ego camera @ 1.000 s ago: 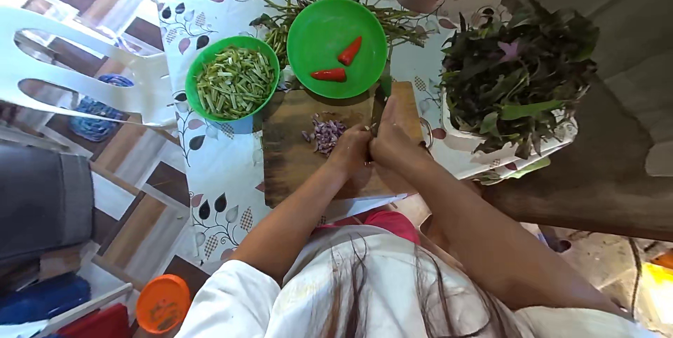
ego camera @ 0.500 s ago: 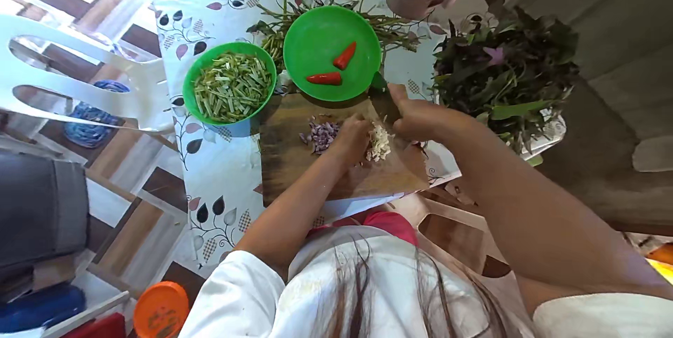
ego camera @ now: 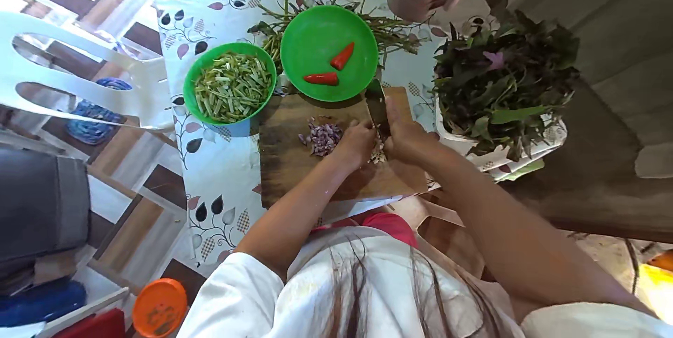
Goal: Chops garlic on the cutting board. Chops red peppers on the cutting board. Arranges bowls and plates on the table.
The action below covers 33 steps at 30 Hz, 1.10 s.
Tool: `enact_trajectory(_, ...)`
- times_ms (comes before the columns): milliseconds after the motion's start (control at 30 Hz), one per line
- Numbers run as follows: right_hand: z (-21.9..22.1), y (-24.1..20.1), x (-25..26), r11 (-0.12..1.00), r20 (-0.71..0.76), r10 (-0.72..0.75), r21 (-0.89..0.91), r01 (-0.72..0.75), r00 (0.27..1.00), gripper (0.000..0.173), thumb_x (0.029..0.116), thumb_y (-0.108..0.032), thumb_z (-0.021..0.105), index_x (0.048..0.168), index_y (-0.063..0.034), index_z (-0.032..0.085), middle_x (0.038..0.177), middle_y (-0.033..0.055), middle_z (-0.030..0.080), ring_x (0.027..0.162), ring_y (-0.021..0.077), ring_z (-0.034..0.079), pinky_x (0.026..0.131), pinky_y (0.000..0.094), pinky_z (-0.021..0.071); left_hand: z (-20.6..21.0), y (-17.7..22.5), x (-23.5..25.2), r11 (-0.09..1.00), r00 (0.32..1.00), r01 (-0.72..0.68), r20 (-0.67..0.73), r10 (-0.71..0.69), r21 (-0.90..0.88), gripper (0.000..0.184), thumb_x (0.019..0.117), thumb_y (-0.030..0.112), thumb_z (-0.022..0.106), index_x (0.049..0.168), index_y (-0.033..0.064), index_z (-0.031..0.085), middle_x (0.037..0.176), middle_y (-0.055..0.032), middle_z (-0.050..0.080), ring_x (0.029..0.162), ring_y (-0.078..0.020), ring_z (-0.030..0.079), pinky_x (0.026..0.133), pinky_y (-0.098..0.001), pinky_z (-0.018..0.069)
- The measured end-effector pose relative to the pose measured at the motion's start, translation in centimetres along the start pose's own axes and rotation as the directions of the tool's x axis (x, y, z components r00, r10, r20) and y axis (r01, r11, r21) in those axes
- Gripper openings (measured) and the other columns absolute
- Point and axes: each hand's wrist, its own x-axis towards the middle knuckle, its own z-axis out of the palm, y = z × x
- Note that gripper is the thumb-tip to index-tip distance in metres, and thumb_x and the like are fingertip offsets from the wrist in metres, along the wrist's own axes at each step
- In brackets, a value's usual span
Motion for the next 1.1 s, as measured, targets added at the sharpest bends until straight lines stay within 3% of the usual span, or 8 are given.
enact_trajectory(267, 0.2, -1.0, -0.9, 0.996, -0.009, 0.04, 0.081, -0.039, 0.999, 0.097, 0.0996, -0.004, 0.055, 0.164, -0.0149, -0.018, 0.111, 0.0315, 0.068, 0.104, 0.0499, 0.068, 0.089, 0.0656, 0.0524, 0.6, 0.1, -1.4, 0.999, 0.998, -0.005, 0.068, 0.007, -0.041, 0.071, 0.084, 0.026, 0.085, 0.142, -0.0019, 0.056, 0.146, -0.025, 0.051, 0.139, -0.0425, 0.045, 0.114, -0.052, 0.041)
enact_trajectory(367, -0.9, -0.8, -0.1, 0.999, 0.048, 0.021, 0.026, -0.022, 0.999, 0.094, 0.0994, -0.004, 0.057, 0.164, -0.0097, -0.011, 0.114, 0.0324, 0.066, 0.106, 0.0504, 0.067, 0.089, 0.0666, 0.0518, 1.2, 0.3, -1.5, 1.0, 1.0, -0.012, 0.007, 0.012, -0.007, 0.064, 0.0875, 0.018, 0.083, 0.14, -0.006, 0.056, 0.141, -0.0257, 0.055, 0.137, -0.0424, 0.048, 0.115, -0.0484, 0.0413)
enact_trajectory(500, 0.4, -2.7, -1.3, 0.981, 0.021, 0.122, 0.148, -0.124, 0.992, 0.102, 0.0969, 0.0, 0.056, 0.162, -0.0134, -0.021, 0.138, 0.0308, 0.056, 0.112, 0.0441, 0.067, 0.095, 0.0596, 0.0534, 1.4, 0.1, -2.0, 0.999, 0.996, -0.009, -0.087, 0.007, -0.033, 0.031, 0.0934, 0.004, 0.071, 0.123, -0.0055, 0.068, 0.127, -0.0234, 0.064, 0.125, -0.0392, 0.058, 0.108, -0.0461, 0.0462)
enact_trajectory(667, -0.7, -3.3, -1.0, 0.986, 0.066, 0.114, 0.111, -0.121, 0.991, 0.1, 0.0982, -0.003, 0.058, 0.163, -0.0106, -0.017, 0.123, 0.0292, 0.065, 0.111, 0.0448, 0.067, 0.092, 0.0616, 0.0528, 1.7, -0.8, -2.2, 0.995, 0.982, -0.066, -0.181, 0.051, -0.077, 0.02, 0.0947, -0.003, 0.065, 0.113, -0.0056, 0.073, 0.12, -0.0229, 0.068, 0.12, -0.039, 0.062, 0.106, -0.0462, 0.0484)
enact_trajectory(800, 0.8, -4.1, -2.0, 0.966, 0.021, 0.157, 0.203, -0.158, 0.987, 0.098, 0.0985, -0.001, 0.054, 0.163, -0.0126, -0.019, 0.159, 0.0261, 0.038, 0.123, 0.041, 0.063, 0.101, 0.0566, 0.0513, 1.3, -0.5, -2.7, 0.99, 0.981, -0.052, -0.19, 0.026, -0.131, 0.02, 0.0938, -0.006, 0.062, 0.111, -0.0055, 0.073, 0.12, -0.0232, 0.069, 0.118, -0.0387, 0.063, 0.107, -0.0477, 0.048)
enact_trajectory(967, -0.3, -3.5, -1.3, 0.972, 0.039, 0.152, 0.177, -0.156, 0.988, 0.1, 0.0965, -0.003, 0.059, 0.164, -0.0119, -0.014, 0.128, 0.0298, 0.063, 0.111, 0.045, 0.068, 0.092, 0.062, 0.0533, 0.6, 0.1, -3.3, 0.994, 0.998, 0.037, -0.051, -0.042, -0.108, 0.032, 0.0969, 0.0, 0.066, 0.128, -0.0032, 0.066, 0.137, -0.0228, 0.061, 0.13, -0.0373, 0.057, 0.112, -0.0445, 0.0449)
enact_trajectory(1067, 1.1, -4.5, -2.0, 0.956, 0.028, 0.184, 0.226, -0.186, 0.982, 0.102, 0.096, -0.001, 0.058, 0.163, -0.0119, -0.018, 0.153, 0.0281, 0.045, 0.122, 0.0415, 0.064, 0.099, 0.0581, 0.0526, 0.9, -0.1, -3.6, 0.993, 0.996, 0.012, -0.088, -0.022, -0.117, 0.026, 0.0947, -0.007, 0.062, 0.119, -0.0048, 0.07, 0.129, -0.0242, 0.064, 0.126, -0.0393, 0.059, 0.109, -0.047, 0.047)
enact_trajectory(1100, 1.5, -4.6, -2.1, 0.95, 0.003, 0.204, 0.241, -0.199, 0.979, 0.102, 0.096, -0.002, 0.059, 0.163, -0.012, -0.017, 0.145, 0.0299, 0.051, 0.119, 0.0429, 0.065, 0.097, 0.0587, 0.0534, 0.8, -0.1, -3.6, 0.993, 0.995, 0.0, -0.102, -0.012, -0.119, 0.024, 0.0945, -0.007, 0.061, 0.116, -0.0055, 0.071, 0.126, -0.0245, 0.065, 0.124, -0.0395, 0.06, 0.109, -0.0474, 0.0474)
